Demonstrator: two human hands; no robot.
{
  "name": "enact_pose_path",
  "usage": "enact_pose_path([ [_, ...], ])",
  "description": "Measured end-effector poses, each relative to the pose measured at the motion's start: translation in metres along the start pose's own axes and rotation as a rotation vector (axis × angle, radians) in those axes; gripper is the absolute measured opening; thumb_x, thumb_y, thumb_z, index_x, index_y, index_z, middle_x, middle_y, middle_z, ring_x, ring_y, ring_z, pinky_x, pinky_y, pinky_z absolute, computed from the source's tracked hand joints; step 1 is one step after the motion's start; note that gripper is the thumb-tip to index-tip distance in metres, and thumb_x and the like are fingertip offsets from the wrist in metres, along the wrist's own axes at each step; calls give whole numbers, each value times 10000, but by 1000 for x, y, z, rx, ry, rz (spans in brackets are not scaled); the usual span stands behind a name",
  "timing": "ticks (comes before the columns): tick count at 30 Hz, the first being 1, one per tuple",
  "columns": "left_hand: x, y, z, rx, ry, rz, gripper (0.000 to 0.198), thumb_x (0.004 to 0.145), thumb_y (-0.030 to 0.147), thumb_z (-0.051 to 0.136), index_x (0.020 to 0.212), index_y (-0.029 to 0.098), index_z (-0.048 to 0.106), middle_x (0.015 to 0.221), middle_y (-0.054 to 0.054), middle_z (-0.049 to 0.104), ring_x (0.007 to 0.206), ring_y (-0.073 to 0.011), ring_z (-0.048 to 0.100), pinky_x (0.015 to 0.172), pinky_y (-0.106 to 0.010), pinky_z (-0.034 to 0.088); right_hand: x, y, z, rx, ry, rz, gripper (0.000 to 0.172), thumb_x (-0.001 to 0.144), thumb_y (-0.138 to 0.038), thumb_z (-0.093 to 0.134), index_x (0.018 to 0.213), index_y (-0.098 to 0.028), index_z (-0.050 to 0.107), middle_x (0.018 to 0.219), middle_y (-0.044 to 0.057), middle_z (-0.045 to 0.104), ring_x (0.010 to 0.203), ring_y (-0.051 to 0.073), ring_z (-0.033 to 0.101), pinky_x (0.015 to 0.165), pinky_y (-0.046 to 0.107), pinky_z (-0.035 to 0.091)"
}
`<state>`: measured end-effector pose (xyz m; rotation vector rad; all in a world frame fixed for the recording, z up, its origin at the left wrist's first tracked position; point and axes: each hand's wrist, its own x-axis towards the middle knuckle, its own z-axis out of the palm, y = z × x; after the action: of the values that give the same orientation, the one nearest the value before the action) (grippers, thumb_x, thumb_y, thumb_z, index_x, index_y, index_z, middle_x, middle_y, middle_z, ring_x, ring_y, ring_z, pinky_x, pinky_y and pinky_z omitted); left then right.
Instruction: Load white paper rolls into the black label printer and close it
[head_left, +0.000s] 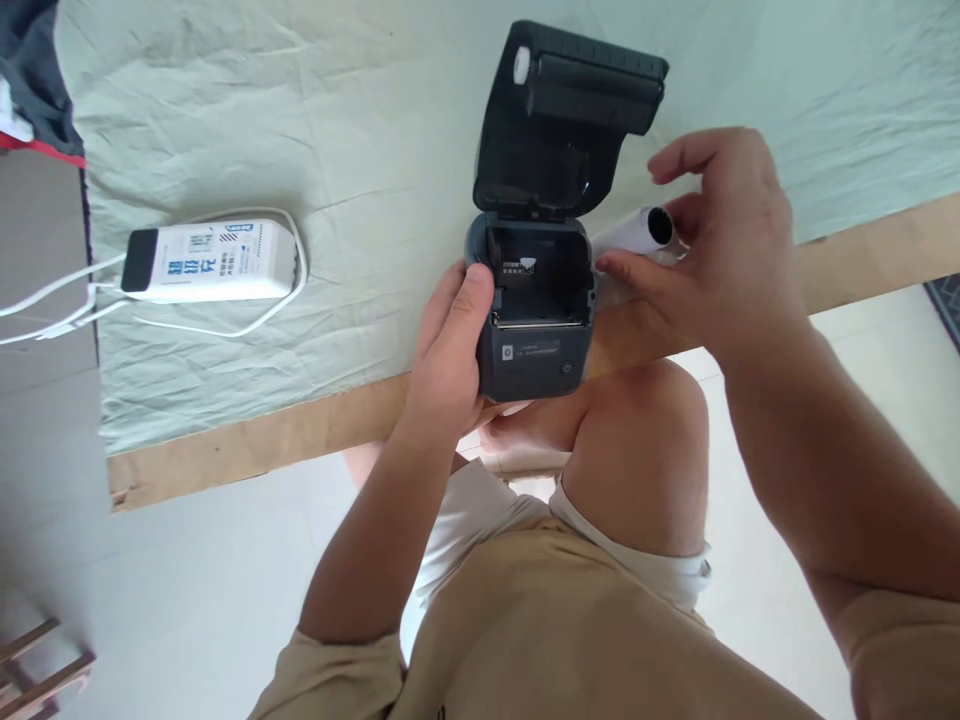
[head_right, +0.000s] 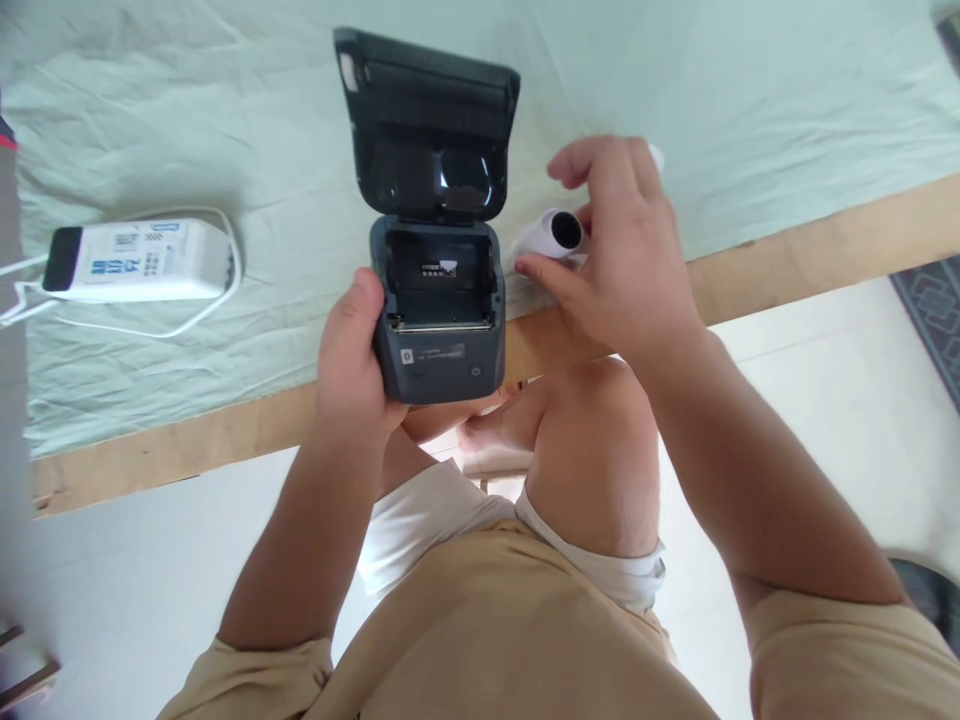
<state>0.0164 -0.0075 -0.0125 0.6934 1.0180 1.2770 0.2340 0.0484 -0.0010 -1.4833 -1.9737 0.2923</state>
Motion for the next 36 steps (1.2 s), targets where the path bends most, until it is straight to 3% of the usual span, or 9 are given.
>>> enact_pose_path([
  [2,0,0,1,6,2,-3,432,995,666,625,1000,252,746,1003,-41,800,1034,-261,798,842,-373,678,-6,-1,0,5,22,54,455,752,-375,867,1080,-352,553,1178,44,708,908,281,697,804,493,607],
  [5,1,-1,3,-12,1,1,457,976,691,636,1011,247,738,1046,-48,805,1082,-272,792,886,-375,676,-10,-5,-4,8,6,15,410,754,-341,855,1023,-341,547,1049,13,717,903,285,708,842,508,604],
  [11,1,0,3,8,10,17,457,973,688,650,982,245,761,990,-37,804,1093,-270,793,877,-352,679,-8,-12,-16,41,-16,-42,394,814,-292,811,1115,-348,565,1163,10,776,1121,320,751,941,534,606],
  [17,2,-1,3,10,23,32,471,971,702,643,944,245,755,932,-27,793,1085,-259,800,853,-332,679,-3,9,-1,35,-94,-56,473,747,-277,804,1165,-317,586,1277,54,768,1189,334,736,959,531,597],
  [20,1,-2,2,24,34,26,446,977,682,648,945,248,746,980,-25,805,1086,-260,796,861,-338,684,-6,20,13,131,-29,19,543,679,-314,844,1165,-318,603,1163,32,752,982,276,745,836,467,598],
  [23,1,-1,2,-15,7,-3,436,984,672,642,969,245,727,1047,-35,808,1084,-268,798,906,-371,678,-10,25,24,238,23,79,557,657,-395,866,1145,-327,606,945,-21,668,703,179,629,687,397,541],
  [26,0,0,2,-52,-33,-31,454,980,692,634,1001,246,712,1087,-51,804,1080,-283,803,924,-402,672,-12,23,28,254,27,73,464,688,-363,841,1098,-329,626,810,-44,583,669,165,569,689,383,517],
  [29,1,-1,3,-4,3,-4,470,978,701,630,990,242,731,1051,-55,799,1082,-283,804,904,-380,668,-13,20,25,233,26,47,435,692,-284,780,1104,-341,655,752,-47,521,655,171,539,661,371,496],
  [36,2,-4,1,20,38,39,466,989,686,624,980,240,759,999,-41,798,1039,-251,805,842,-338,663,-14,22,24,153,78,-35,529,731,-201,608,1238,-342,668,968,10,620,883,219,651,819,428,589],
])
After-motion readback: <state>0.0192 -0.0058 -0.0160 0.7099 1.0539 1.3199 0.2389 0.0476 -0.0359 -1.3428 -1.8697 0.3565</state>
